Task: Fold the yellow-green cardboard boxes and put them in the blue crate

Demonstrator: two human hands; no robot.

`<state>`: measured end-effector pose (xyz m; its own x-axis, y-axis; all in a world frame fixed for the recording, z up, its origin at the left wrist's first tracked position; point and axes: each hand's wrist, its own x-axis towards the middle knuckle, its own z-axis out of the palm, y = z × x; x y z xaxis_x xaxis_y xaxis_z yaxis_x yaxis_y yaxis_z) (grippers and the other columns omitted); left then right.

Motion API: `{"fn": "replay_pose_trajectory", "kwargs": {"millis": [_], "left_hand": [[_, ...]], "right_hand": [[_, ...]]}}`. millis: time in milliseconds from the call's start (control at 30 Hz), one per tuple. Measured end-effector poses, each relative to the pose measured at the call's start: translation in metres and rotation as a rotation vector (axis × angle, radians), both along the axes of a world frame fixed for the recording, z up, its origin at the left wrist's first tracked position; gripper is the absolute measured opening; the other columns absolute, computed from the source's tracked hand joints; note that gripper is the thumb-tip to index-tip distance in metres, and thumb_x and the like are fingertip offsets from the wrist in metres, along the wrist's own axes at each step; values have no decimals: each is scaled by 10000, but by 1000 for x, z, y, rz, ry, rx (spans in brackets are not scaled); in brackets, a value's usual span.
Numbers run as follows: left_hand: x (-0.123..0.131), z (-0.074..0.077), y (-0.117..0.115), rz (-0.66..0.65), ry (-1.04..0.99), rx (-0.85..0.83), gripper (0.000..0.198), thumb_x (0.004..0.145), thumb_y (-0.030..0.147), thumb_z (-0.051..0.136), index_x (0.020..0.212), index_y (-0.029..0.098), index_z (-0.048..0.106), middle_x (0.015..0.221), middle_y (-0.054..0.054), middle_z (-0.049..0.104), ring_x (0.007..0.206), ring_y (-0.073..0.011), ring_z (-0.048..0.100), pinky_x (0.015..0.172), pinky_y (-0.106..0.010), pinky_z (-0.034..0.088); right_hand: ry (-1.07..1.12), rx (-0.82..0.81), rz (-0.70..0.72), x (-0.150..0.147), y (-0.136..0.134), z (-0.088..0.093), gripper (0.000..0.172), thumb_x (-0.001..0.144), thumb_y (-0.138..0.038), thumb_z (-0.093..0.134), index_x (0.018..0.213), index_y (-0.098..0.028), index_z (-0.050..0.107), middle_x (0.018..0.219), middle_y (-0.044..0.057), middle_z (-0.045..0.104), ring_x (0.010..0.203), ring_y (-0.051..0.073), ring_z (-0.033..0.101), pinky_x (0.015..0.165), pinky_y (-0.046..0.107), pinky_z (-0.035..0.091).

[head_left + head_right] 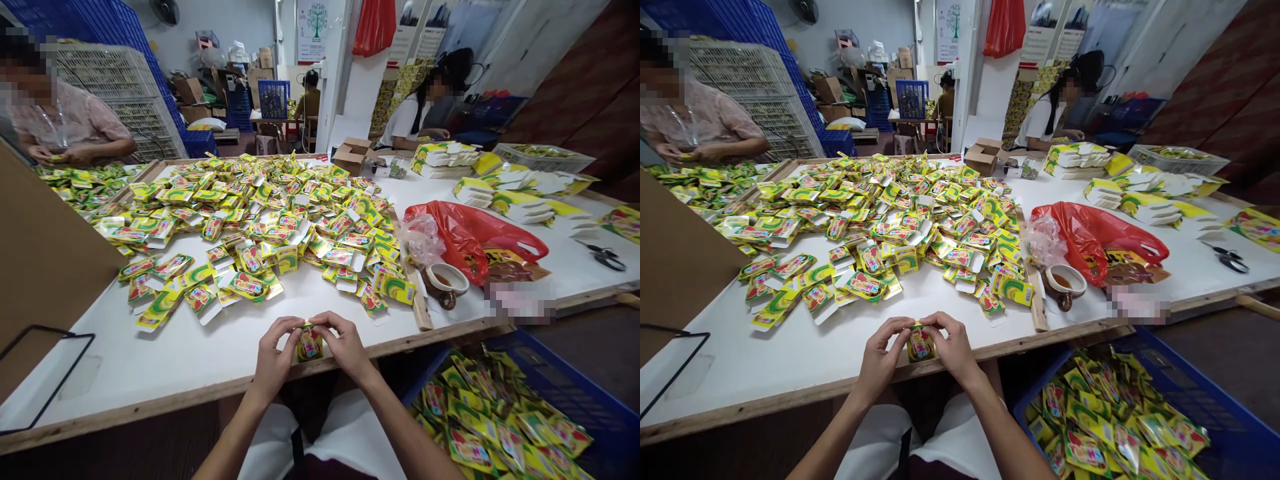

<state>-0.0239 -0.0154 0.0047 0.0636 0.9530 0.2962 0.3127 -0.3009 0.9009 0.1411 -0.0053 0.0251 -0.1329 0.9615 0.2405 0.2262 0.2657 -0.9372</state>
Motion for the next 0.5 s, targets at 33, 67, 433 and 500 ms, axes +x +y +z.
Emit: {"fn": "replay_pose_trajectory", "kwargs": {"millis": [33,67,433,500], "left_hand": [[-8,-1,4,25,71,34,204,869,226,498,1030,204,621,1040,-72,646,999,-204,596,873,-340,481],[-18,0,10,64,162,77,242,870,210,479,1084,209,593,1096,-80,629,1045,-213,577,905,-360,465],[-90,24,79,649,670,-204,632,778,494,520,1240,87,376,933,-159,622,884,-362,612,727,-480,486],[-85,16,86,651,622,-160,631,748,497,560,1209,94,407,979,-165,599,953,-362,588,770,-481,477]], "right_hand": [[-28,11,-40,10,-4,5,162,839,-221,513,868,-206,672,856,40,686,840,204,635,770,317,498],[-79,19,-101,26,-8,11,176,844,-237,497,867,-205,668,868,45,685,850,208,632,775,323,496],[-666,-161,-480,166,-57,37,305,796,-449,477,820,-217,675,896,80,704,816,267,650,730,358,491],[-542,-163,-364,128,-47,29,280,815,-419,481,819,-210,667,866,67,708,815,245,652,735,327,495]]}}
